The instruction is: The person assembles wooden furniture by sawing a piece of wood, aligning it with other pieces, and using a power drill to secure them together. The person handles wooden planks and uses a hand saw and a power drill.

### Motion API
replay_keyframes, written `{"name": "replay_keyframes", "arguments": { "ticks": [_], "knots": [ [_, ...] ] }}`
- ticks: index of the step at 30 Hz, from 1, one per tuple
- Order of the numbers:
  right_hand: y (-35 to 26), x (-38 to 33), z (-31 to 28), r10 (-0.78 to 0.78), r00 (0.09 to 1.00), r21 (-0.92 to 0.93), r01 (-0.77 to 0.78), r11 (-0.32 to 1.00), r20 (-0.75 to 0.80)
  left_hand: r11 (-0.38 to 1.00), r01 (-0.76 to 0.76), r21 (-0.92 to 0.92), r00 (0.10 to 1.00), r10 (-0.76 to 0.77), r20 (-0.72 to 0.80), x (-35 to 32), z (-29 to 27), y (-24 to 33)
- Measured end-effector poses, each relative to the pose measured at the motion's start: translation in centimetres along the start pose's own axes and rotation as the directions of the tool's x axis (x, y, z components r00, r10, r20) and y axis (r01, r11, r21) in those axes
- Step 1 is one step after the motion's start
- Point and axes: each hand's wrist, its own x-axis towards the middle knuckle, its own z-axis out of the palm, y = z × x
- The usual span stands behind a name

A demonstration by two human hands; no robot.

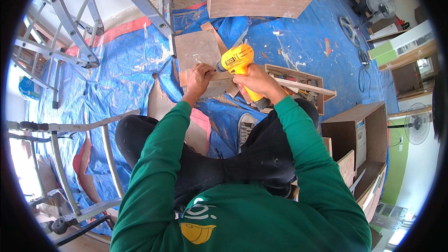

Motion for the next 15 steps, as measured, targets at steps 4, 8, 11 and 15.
{"name": "replay_keyframes", "arguments": {
  "ticks": [4, 8, 11, 15],
  "knots": [
    [-1.8, 1.6, -1.2, 0.079, 0.987, -0.092, -0.066, 0.994, 0.144, 1.000, -0.004, -0.015, 1.000, 0.004, 0.013, 0.0, 0.2, -0.5],
    [-4.6, 4.5, -2.0, 0.180, 0.970, -0.346, -0.116, 0.931, 0.161, 0.999, -0.025, -0.020, 0.999, 0.026, 0.023, 0.2, 0.2, -0.7],
    [-6.6, 4.7, -1.5, 0.185, 0.975, -0.400, -0.122, 0.909, 0.124, 1.000, -0.002, -0.015, 0.998, 0.002, 0.056, 0.2, 0.0, -1.0],
    [-8.6, 5.1, -1.3, 0.230, 0.966, -0.446, -0.155, 0.881, 0.119, 0.999, -0.008, 0.037, 0.994, 0.004, 0.113, 0.3, -0.6, -2.0]
  ]
}}
